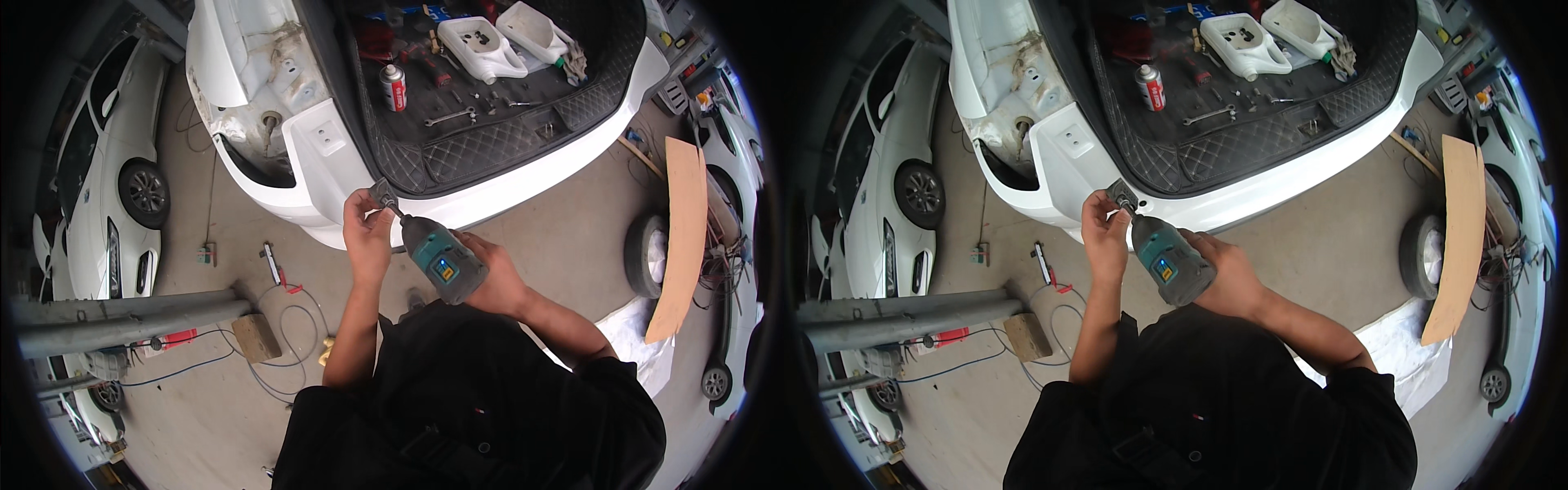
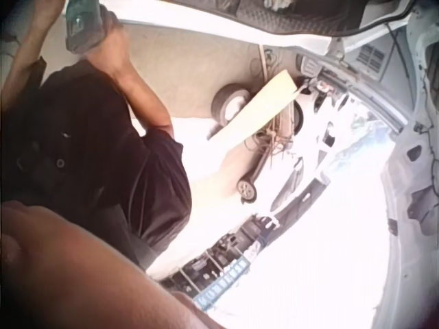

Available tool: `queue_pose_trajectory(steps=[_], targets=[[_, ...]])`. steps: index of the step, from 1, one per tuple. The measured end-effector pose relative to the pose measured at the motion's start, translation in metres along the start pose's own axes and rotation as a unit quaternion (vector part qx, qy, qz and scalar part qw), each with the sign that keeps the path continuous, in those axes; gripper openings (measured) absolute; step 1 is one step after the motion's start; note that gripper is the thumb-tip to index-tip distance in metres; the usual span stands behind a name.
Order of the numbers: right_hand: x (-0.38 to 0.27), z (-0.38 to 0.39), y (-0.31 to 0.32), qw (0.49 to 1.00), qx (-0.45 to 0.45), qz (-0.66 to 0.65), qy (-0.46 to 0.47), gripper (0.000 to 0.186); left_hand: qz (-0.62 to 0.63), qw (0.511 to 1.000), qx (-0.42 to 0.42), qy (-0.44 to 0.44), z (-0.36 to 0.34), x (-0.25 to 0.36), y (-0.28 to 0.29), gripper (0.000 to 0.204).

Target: The person aligns and secures a white plastic trim piece on the rear of a white car, then uses a cordless drill to fasten screws into the trunk area. The person retrieves fasteners from a container in the trunk and continues attaching components.

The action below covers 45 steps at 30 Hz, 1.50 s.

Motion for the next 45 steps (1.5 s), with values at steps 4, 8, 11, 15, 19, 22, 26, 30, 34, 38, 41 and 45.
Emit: queue_pose_trajectory(steps=[4,8,11,15,19,22,26,30,34,38,41,45], targets=[[0.013,-0.013,-0.015,0.999,0.014,-0.002,0.029,0.068,0.003,0.998,0.04,-0.05,-0.011,-0.003,0.003,0.045],[0.039,-0.04,-0.039,0.997,0.045,-0.01,0.057,0.066,0.015,0.991,0.086,-0.102,-0.03,-0.01,0.005,0.045],[0.047,-0.064,-0.054,0.993,0.061,-0.02,0.1,0.065,0.071,0.987,0.112,-0.086,-0.042,-0.017,0.015,0.047],[0.059,-0.089,-0.066,0.99,0.054,-0.006,0.13,0.062,0.102,0.981,0.147,-0.073,-0.056,-0.03,0.022,0.047],[0.067,-0.107,-0.071,0.992,0.043,-0.023,0.113,0.061,0.097,0.978,0.173,-0.06,-0.068,-0.032,0.023,0.048],[0.065,-0.116,-0.073,0.994,0.048,-0.028,0.095,0.047,0.091,0.98,0.169,-0.052,-0.075,-0.037,0.026,0.046],[0.059,-0.124,-0.08,0.993,0.06,-0.059,0.078,0.041,0.133,0.978,0.155,-0.046,-0.081,-0.043,0.029,0.047],[0.06,-0.127,-0.087,0.994,0.073,-0.023,0.08,0.052,0.173,0.975,0.132,-0.044,-0.084,-0.043,0.029,0.05],[0.056,-0.13,-0.094,0.994,0.082,-0.027,0.07,0.042,0.218,0.967,0.128,-0.036,-0.081,-0.046,0.032,0.051],[0.058,-0.129,-0.103,0.993,0.092,0.024,0.075,0.042,0.298,0.943,0.147,0.025,-0.072,-0.054,0.029,0.051],[0.053,-0.129,-0.105,0.995,0.089,0.017,0.04,0.042,0.384,0.911,0.137,0.069,-0.074,-0.058,0.025,0.052],[0.053,-0.127,-0.109,0.997,0.077,-0.027,-0.005,0.06,0.535,0.829,0.029,0.159,-0.096,-0.079,0.016,0.057]])
Point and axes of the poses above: each hand's wrist, its own z-axis away from the middle knuckle, its own y-axis out of the back of the hand, x = y × z, the point moved 6 cm from there along -z, towards the middle knuckle, and after that the axes turned 4 degrees about -x, right-handed, at the moved point
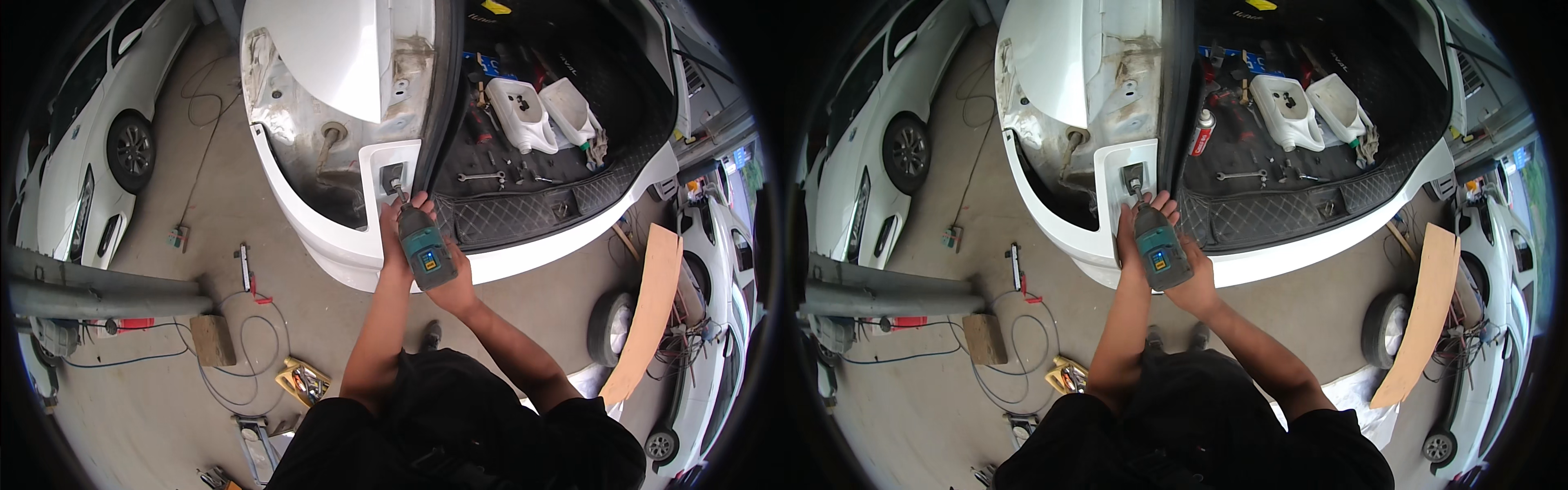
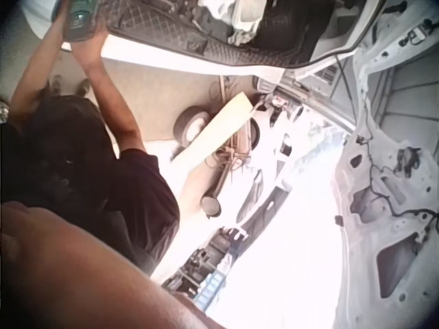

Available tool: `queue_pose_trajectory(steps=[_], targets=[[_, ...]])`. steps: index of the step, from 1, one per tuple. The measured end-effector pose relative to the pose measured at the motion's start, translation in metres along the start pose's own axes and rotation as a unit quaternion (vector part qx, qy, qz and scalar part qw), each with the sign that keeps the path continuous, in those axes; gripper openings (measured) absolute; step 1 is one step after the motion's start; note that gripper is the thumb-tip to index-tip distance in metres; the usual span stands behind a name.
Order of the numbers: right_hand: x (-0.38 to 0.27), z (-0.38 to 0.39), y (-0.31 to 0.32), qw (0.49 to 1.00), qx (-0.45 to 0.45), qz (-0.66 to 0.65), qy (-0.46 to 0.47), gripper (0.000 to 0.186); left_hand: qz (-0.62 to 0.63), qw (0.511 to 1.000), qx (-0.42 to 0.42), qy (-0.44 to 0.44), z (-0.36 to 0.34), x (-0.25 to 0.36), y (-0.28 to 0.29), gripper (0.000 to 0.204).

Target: The person aligns and secures a white plastic trim piece on the rear of a white car, then uses a cordless drill to fasten screws into the trunk area. The person retrieves fasteners from a container in the trunk and continues attaching components.

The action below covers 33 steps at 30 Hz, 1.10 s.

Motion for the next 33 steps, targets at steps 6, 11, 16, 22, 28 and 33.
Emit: queue_pose_trajectory(steps=[6,11,16,22,28,33], targets=[[-0.015,-0.003,0.0,1.0,0.01,0.009,-0.011,0.064,0.084,0.986,-0.144,0.027,-0.023,-0.009,0.011,0.06],[-0.022,-0.004,-0.001,0.999,0.008,0.043,-0.024,0.069,0.167,0.967,-0.187,0.05,-0.036,-0.013,0.013,0.058],[-0.02,-0.005,0.003,0.995,-0.02,0.09,-0.03,0.074,0.254,0.946,-0.198,0.037,-0.038,-0.014,-0.002,0.048],[-0.02,-0.005,0.001,0.994,-0.011,0.105,-0.013,0.078,0.288,0.932,-0.215,0.041,-0.034,-0.011,-0.015,0.042],[-0.02,-0.006,0.002,0.993,-0.023,0.112,-0.021,0.077,0.282,0.931,-0.229,0.032,-0.035,-0.008,-0.013,0.039],[-0.018,-0.006,0.002,0.995,-0.016,0.096,-0.014,0.078,0.273,0.934,-0.227,0.033,-0.035,-0.008,-0.012,0.038]])
Point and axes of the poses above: each hand's wrist, its own z-axis away from the middle knuckle, its own y-axis out of the back of the hand, x = y × z, the point moved 6 cm from there along -z, towards the middle knuckle, and after that the axes turned 4 degrees about -x, right-handed, at the moved point
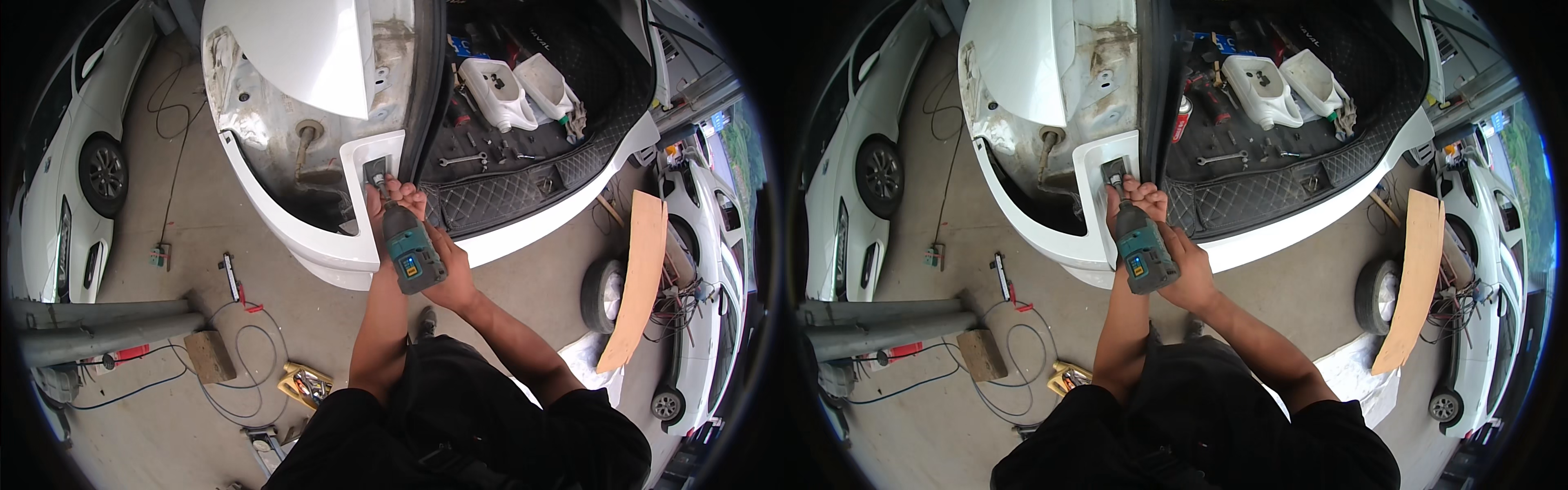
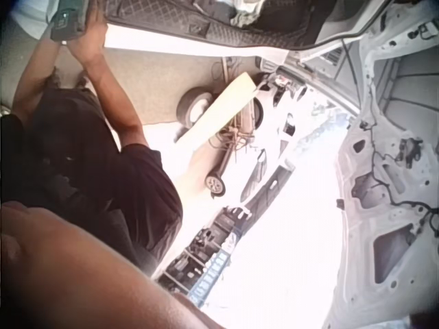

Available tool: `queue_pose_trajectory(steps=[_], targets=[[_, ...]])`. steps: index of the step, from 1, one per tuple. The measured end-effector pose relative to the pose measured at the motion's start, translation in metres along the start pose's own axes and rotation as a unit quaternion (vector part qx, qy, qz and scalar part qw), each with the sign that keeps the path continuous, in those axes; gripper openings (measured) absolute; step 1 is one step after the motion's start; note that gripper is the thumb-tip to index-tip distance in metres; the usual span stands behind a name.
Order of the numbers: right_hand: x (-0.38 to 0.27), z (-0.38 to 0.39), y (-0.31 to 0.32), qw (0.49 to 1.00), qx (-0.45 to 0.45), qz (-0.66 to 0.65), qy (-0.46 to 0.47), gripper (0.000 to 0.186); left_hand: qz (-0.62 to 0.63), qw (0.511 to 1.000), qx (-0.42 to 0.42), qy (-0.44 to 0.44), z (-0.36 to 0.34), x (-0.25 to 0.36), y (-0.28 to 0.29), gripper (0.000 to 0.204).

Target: The person aligns and secures a white plastic trim piece on the rear of a white car, then uses a cordless drill to fasten screws into the trunk area. The person retrieves fasteners from a container in the trunk and continues attaching components.

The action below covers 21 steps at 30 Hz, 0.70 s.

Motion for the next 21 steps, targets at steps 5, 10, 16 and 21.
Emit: queue_pose_trajectory(steps=[5,10,16,21], targets=[[0.0006,-0.0011,0.0007,1.0,0.002,-0.013,0.002,0.078,-0.001,1.0,-0.004,0.004,-0.0014,0.0,-0.0014,0.038],[0.0008,-0.001,0.0013,1.0,0.0,-0.018,0.003,0.079,-0.012,1.0,-0.003,0.001,-0.001,-0.0006,-0.002,0.039],[-0.0023,-0.0011,0.0014,1.0,0.007,0.007,0.01,0.079,-0.019,1.0,0.012,0.0,-0.0018,0.0012,0.0004,0.04],[-0.0073,-0.0016,0.005,0.997,0.029,0.052,0.038,0.076,-0.013,0.999,0.028,-0.01,-0.0021,0.0024,0.0052,0.04]])
Point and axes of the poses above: each hand's wrist, its own z-axis away from the middle knuckle, its own y-axis out of the back of the hand, x = y × z, the point moved 6 cm from there along -z, towards the middle knuckle, and after that the axes turned 4 degrees about -x, right-handed, at the moved point
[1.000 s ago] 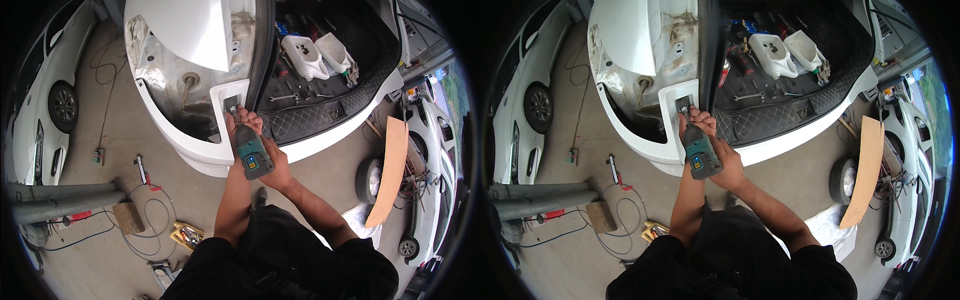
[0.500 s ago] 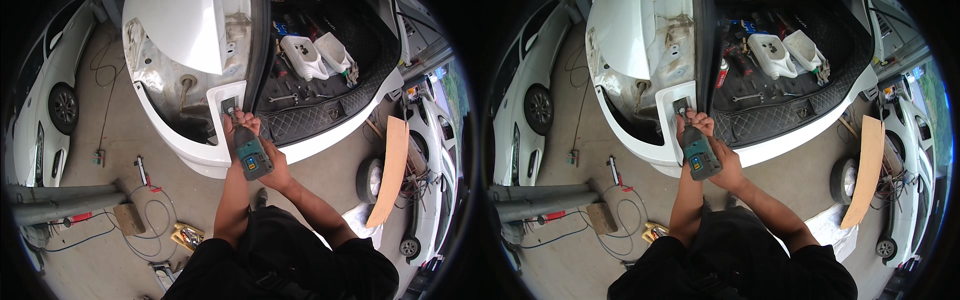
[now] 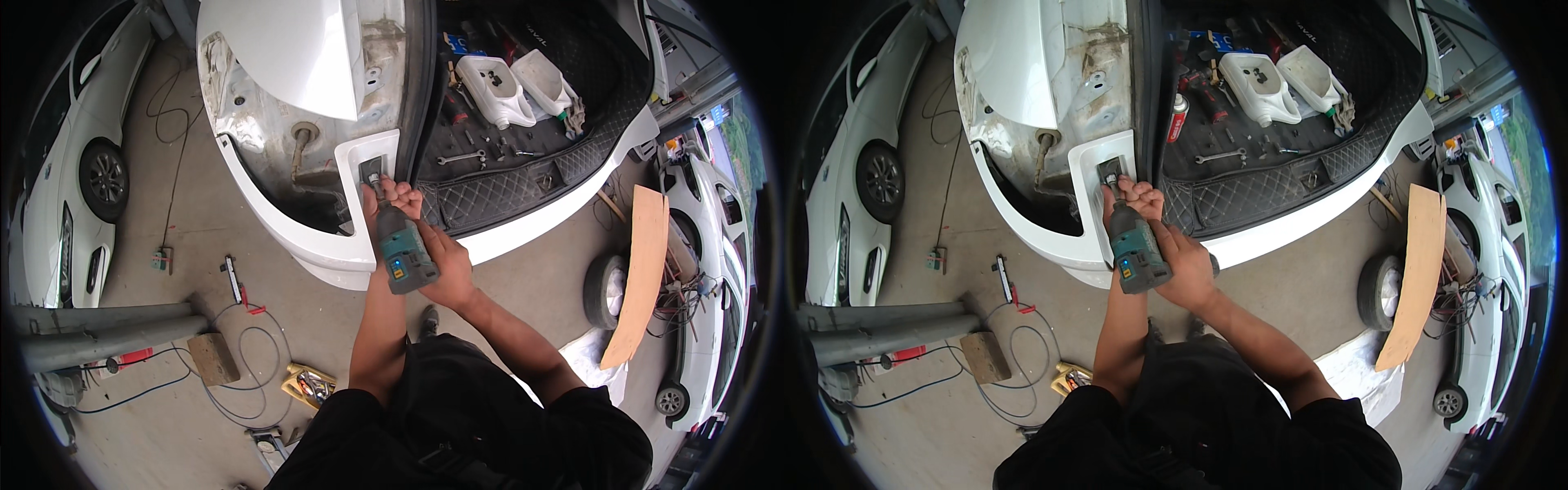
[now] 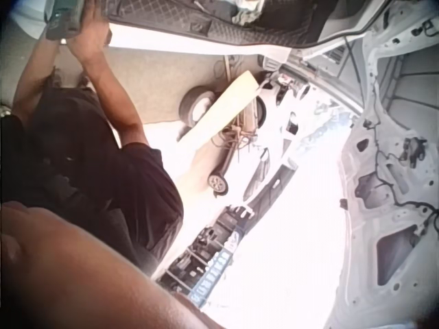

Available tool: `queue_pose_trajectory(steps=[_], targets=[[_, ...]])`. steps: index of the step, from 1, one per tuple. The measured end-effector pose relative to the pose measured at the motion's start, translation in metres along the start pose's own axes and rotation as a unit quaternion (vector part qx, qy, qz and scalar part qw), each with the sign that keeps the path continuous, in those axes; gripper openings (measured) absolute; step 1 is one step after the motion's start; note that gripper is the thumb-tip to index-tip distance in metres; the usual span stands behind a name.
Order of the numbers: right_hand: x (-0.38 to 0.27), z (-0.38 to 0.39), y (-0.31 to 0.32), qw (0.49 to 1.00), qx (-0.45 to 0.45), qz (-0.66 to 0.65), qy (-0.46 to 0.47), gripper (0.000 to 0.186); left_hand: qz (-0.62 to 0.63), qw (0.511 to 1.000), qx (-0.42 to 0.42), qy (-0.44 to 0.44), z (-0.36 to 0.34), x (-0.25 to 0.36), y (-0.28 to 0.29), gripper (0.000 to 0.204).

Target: The person aligns and secures a white plastic trim piece on the rear of a white car, then uses a cordless drill to fasten screws into the trunk area. The person retrieves fasteners from a container in the trunk and continues attaching components.

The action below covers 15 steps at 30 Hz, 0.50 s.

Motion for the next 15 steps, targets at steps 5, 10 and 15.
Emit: queue_pose_trajectory(steps=[5,10,15], targets=[[-0.003,0.0,0.004,1.0,0.0,0.008,-0.001,0.07,-0.008,1.0,0.003,-0.001,0.001,-0.001,-0.001,0.042],[-0.008,0.016,0.014,1.0,-0.005,-0.022,0.001,0.07,-0.029,1.0,-0.006,-0.007,0.001,0.002,-0.001,0.046],[0.0,0.024,0.008,0.999,-0.018,-0.029,-0.016,0.07,-0.089,0.995,0.054,-0.012,0.009,0.003,0.003,0.046]])
Point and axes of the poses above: each hand's wrist, its own z-axis away from the middle knuckle, its own y-axis out of the back of the hand, x = y × z, the point moved 6 cm from there along -z, towards the middle knuckle, and after that the axes turned 4 degrees about -x, right-handed, at the moved point
